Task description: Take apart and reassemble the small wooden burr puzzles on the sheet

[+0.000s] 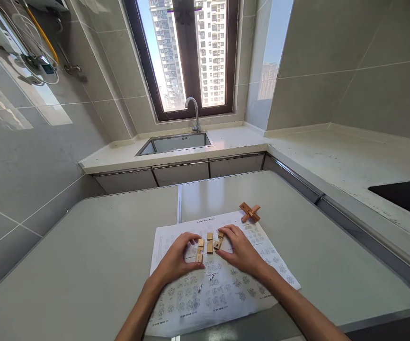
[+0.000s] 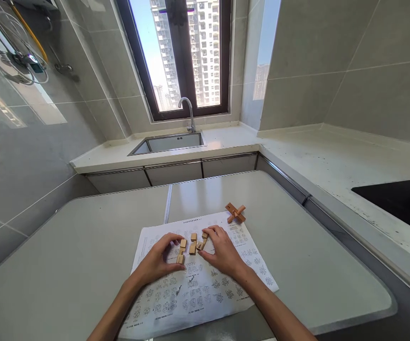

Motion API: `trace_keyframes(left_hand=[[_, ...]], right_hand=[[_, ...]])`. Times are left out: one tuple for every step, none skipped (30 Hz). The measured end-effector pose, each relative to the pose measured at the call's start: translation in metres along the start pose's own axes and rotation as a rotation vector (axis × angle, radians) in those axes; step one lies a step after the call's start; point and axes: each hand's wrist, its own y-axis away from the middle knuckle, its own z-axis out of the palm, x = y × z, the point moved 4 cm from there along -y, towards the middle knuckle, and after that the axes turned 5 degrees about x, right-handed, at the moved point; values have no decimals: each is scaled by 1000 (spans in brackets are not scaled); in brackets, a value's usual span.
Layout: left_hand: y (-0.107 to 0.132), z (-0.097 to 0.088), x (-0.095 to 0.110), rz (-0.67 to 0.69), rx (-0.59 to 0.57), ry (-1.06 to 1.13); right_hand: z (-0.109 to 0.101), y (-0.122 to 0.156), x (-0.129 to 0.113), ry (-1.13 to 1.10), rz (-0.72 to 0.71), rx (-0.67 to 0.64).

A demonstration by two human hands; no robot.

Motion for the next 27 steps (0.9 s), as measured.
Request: trace_keyframes(left_hand=[[0, 0, 0, -18, 18, 17], [0, 1, -1, -31, 39, 30], [1, 2, -1, -39, 59, 40], [1, 3, -1, -44, 76, 48], [1, 5, -1, -49, 91, 55], [1, 7, 0, -53, 103, 61], [2, 10, 0, -58, 111, 68], [2, 12, 0, -62, 115, 77], [2, 14, 1, -64, 115, 87], [2, 17, 1, -65, 114, 97], [2, 19, 2, -66, 112, 104], [3, 20, 2, -67, 108, 109], [3, 22, 3, -68, 104, 110], [3, 23, 3, -68, 100, 108], [3, 24, 3, -67, 97, 104], [3, 24, 3, -66, 94, 101], [4, 25, 3, -66, 90, 99], [4, 26, 3, -67, 88, 99], [5, 27, 4, -72, 87, 97], [6, 27, 4, -78, 85, 92], [6, 28, 5, -85, 85, 86], [7, 28, 6, -90, 85, 76], [8, 29, 8, -93, 86, 63], [9, 29, 9, -91, 86, 50], [9, 29, 10, -87, 87, 38], [9, 30, 11, -82, 86, 27], [9, 30, 12, -77, 86, 17]], right_hand=[[-1, -1, 0, -35, 16, 12], [-2, -2, -1, -78, 36, 27], [-3, -2, -2, -125, 59, 43], [-4, -3, -3, -173, 84, 58], [-4, -4, -3, -225, 111, 71], [-5, -5, -4, -288, 145, 73], [-4, -5, -4, -371, 187, 56], [-3, -5, -4, -475, 234, 21], [-2, -6, -5, -592, 281, -22], [0, -6, -5, -707, 321, -66], [1, -6, -6, -798, 351, -103], [2, -6, -7, -853, 369, -130], [2, -6, -8, -876, 376, -146], [2, -6, -9, -879, 375, -161], [2, -6, -11, -877, 369, -185], [3, -5, -13, -880, 356, -218], [3, -5, -16, -893, 339, -256], [4, -5, -18, -910, 320, -291], [5, -4, -20, -925, 301, -324], [6, -3, -22, -934, 285, -352], [6, -3, -24, -938, 274, -368], [7, -2, -24, -932, 269, -369], [7, -1, -24, -911, 267, -356], [8, -1, -23, -875, 266, -331], [7, 0, -21, -818, 262, -297], [7, 0, -20, -743, 255, -257], [6, 1, -19, -660, 246, -221]])
